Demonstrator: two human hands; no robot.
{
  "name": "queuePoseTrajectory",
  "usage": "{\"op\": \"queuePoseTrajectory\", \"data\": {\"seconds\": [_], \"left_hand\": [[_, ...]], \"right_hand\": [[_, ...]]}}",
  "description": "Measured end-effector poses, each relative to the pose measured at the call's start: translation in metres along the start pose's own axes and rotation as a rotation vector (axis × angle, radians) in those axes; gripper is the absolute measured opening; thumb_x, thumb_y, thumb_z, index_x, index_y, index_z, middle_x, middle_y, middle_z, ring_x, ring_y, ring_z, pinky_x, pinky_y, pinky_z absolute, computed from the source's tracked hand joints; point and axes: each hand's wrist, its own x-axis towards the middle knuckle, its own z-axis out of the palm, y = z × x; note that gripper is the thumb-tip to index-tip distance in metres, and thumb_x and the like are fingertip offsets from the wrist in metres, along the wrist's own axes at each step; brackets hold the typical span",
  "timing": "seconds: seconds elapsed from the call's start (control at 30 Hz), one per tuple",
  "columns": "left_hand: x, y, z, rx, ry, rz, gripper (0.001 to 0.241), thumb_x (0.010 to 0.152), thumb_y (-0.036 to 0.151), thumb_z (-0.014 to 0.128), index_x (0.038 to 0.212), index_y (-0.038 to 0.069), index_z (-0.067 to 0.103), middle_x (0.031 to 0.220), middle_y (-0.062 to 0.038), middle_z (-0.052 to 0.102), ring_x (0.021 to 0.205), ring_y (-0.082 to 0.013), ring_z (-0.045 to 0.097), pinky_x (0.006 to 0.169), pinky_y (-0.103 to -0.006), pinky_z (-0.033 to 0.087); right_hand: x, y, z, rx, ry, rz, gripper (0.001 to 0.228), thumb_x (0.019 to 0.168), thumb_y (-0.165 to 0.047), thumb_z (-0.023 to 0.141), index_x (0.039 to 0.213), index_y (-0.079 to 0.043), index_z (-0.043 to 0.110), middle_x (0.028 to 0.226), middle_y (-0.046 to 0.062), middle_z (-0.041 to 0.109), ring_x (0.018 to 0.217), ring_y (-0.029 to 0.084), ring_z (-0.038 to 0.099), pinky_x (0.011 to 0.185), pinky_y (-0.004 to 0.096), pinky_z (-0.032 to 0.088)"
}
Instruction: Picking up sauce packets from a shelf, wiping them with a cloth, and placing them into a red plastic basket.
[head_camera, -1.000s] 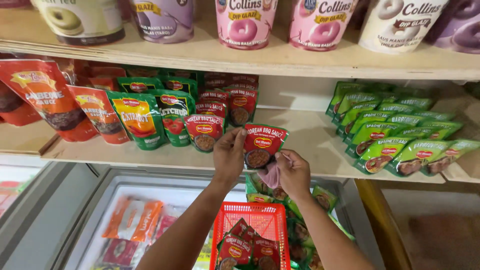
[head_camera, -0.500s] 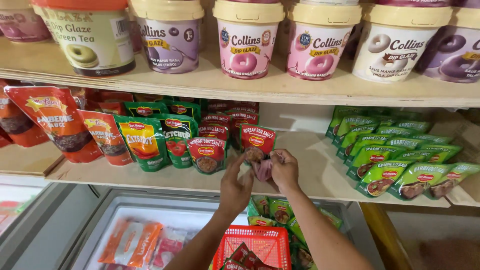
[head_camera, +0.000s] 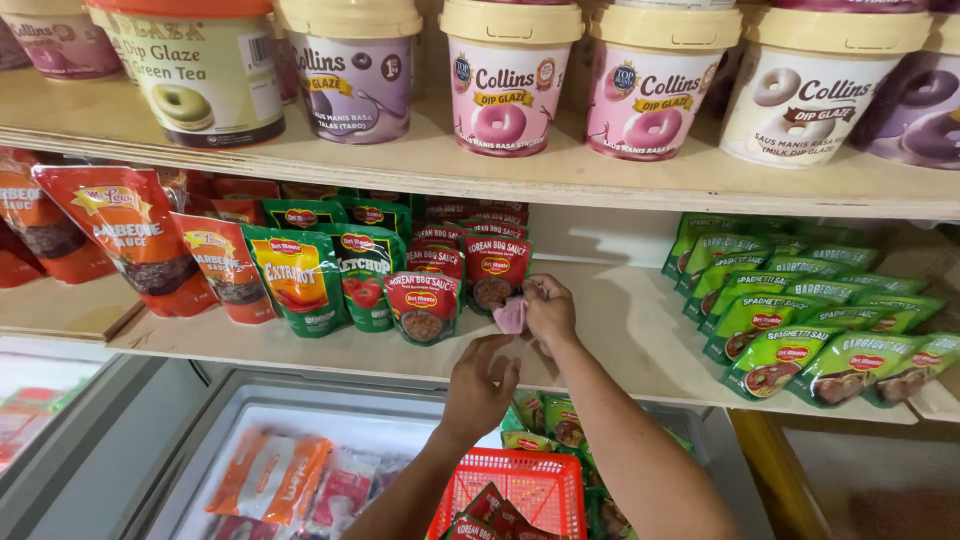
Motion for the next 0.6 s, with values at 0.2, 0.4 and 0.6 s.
{"op": "queuePoseTrajectory", "data": {"seconds": [0.2, 0.4, 0.6], "left_hand": [[-0.001, -0.007, 0.002, 0.018, -0.001, 0.036, 0.031, 0.089, 0.013, 0.07, 0.117, 0.0, 0.066, 0.115, -0.023, 0.069, 0.103, -0.0419, 0.067, 0.09, -0.0468, 0.055], [0.0, 0.002, -0.004, -0.051, -0.047, -0.055, 0.033, 0.089, 0.015, 0.069, 0.118, 0.001, 0.066, 0.116, -0.021, 0.068, 0.1, -0.0379, 0.07, 0.084, -0.0419, 0.06], [0.0, 0.003, -0.003, -0.058, -0.036, -0.053, 0.032, 0.089, 0.014, 0.07, 0.118, 0.0, 0.067, 0.117, -0.021, 0.068, 0.095, -0.0357, 0.072, 0.078, -0.0386, 0.062]], "right_hand": [[0.001, -0.001, 0.009, 0.035, -0.002, -0.005, 0.012, 0.097, -0.016, 0.068, 0.097, -0.005, 0.074, 0.077, 0.0, 0.065, 0.071, 0.009, 0.055, 0.064, 0.028, 0.048], [-0.002, 0.0, 0.009, 0.092, 0.011, 0.023, 0.011, 0.096, -0.014, 0.07, 0.098, -0.004, 0.074, 0.077, -0.001, 0.066, 0.07, 0.009, 0.057, 0.064, 0.027, 0.049], [-0.001, 0.005, 0.01, 0.15, -0.006, 0.024, 0.011, 0.094, -0.011, 0.069, 0.099, -0.002, 0.073, 0.083, 0.0, 0.07, 0.075, 0.009, 0.061, 0.068, 0.027, 0.051]]}}
